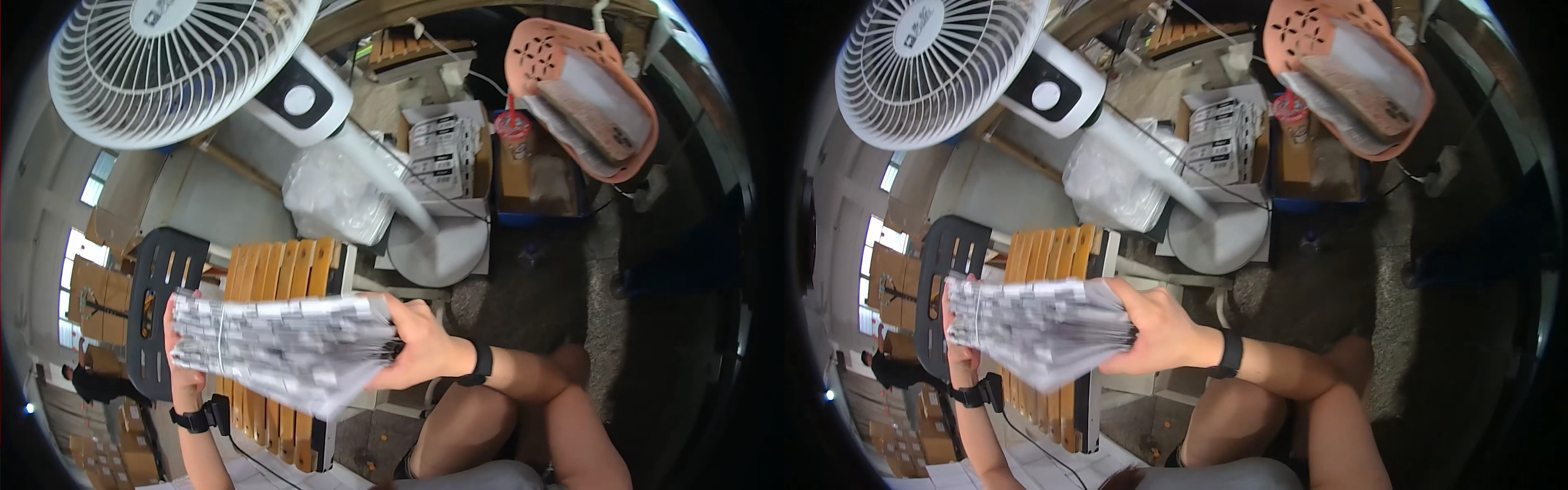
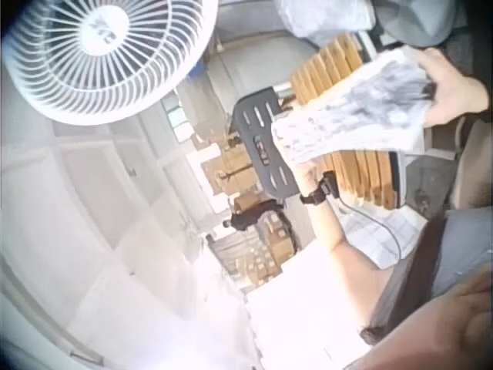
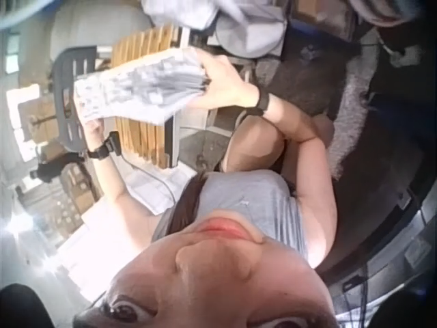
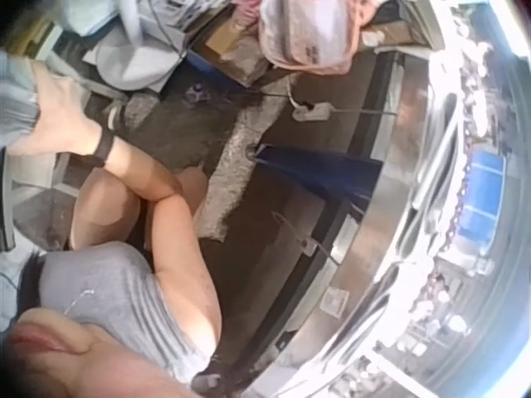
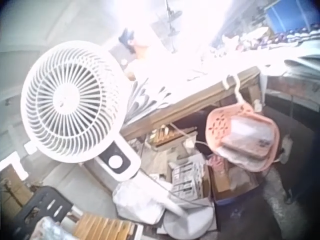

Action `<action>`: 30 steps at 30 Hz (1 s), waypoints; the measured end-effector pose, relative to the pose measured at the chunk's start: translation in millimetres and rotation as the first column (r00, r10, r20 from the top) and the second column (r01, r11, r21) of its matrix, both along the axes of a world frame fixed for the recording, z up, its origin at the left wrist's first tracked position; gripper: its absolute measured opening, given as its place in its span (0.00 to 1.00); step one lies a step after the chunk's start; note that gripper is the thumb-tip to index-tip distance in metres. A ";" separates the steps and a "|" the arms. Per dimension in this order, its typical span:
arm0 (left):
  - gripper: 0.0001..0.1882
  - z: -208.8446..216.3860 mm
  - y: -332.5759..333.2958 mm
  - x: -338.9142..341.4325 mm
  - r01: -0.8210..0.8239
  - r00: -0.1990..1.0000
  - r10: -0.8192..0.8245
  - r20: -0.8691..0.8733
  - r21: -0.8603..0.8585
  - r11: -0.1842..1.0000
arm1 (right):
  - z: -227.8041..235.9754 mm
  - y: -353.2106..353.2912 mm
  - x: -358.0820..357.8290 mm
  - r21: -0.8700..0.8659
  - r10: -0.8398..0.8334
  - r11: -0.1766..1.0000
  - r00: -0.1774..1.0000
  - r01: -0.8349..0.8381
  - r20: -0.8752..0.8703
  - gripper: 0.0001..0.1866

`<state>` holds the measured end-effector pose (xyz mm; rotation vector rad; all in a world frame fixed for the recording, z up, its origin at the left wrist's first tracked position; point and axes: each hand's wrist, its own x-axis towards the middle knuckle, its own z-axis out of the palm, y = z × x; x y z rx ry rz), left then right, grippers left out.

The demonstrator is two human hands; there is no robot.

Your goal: Inspecting manufactured shoes on a conveyor belt and matching them with corresponding product labels.

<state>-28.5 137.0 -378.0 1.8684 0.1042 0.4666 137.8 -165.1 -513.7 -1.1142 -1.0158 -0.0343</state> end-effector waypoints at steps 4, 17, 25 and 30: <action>0.59 0.1 -48.4 59.5 -0.069 0.992 0.060 -0.110 -0.078 0.995 | -2.2 -5.4 13.3 0.039 0.125 0.992 0.905 -0.120 -0.406 0.39; 0.36 -28.0 -141.5 144.7 0.325 0.816 -0.396 -0.421 -0.231 0.917 | -127.6 -189.7 -2.0 -0.115 -0.162 0.977 0.279 0.178 -0.946 0.26; 0.17 -30.3 -106.9 115.0 0.536 0.768 -0.376 -0.519 0.200 0.820 | -104.8 -189.2 61.3 0.064 -0.022 0.913 0.208 0.402 -0.978 0.22; 0.17 -62.8 -65.0 122.8 0.250 0.794 -0.430 -0.429 -0.414 0.875 | -108.2 -155.3 124.8 0.010 -0.224 0.879 0.432 0.476 -0.874 0.22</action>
